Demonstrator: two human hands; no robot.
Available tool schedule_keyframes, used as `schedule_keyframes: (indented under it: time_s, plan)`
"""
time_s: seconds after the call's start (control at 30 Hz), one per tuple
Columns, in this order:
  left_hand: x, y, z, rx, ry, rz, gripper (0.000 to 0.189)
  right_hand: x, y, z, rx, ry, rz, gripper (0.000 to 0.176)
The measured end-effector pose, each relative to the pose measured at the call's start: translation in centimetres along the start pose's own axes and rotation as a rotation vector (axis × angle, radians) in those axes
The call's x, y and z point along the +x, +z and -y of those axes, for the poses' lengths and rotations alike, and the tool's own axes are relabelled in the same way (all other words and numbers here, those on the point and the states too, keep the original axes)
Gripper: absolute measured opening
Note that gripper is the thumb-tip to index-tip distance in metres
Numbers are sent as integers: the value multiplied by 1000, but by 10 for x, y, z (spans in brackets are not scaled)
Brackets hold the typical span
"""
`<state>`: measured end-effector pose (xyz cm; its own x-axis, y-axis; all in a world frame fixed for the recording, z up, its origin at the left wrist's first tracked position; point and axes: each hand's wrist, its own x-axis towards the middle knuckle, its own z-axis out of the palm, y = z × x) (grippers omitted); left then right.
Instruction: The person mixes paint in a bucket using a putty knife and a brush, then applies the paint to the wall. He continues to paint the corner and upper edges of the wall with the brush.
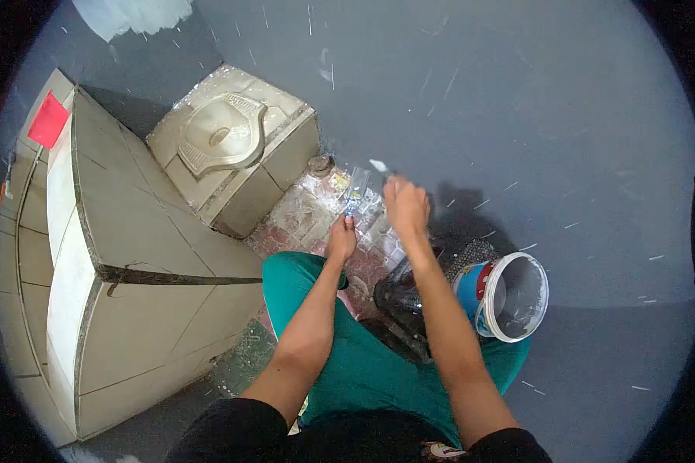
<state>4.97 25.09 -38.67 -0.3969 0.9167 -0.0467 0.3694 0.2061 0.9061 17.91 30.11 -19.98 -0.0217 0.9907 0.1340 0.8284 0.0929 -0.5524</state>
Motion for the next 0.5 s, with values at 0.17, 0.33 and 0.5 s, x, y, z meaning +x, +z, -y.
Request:
schedule_keyframes:
  time_s: [0.17, 0.33, 0.5]
  plan:
    - [6, 10, 11, -147, -90, 107, 35, -49, 40, -7, 128, 21, 8, 31]
    - [2, 4, -2, -197, -55, 138, 38, -64, 61, -5, 93, -20, -33, 27]
    - [4, 7, 4, -234, -19, 106, 38, -61, 65, -1, 70, 4, 10, 26]
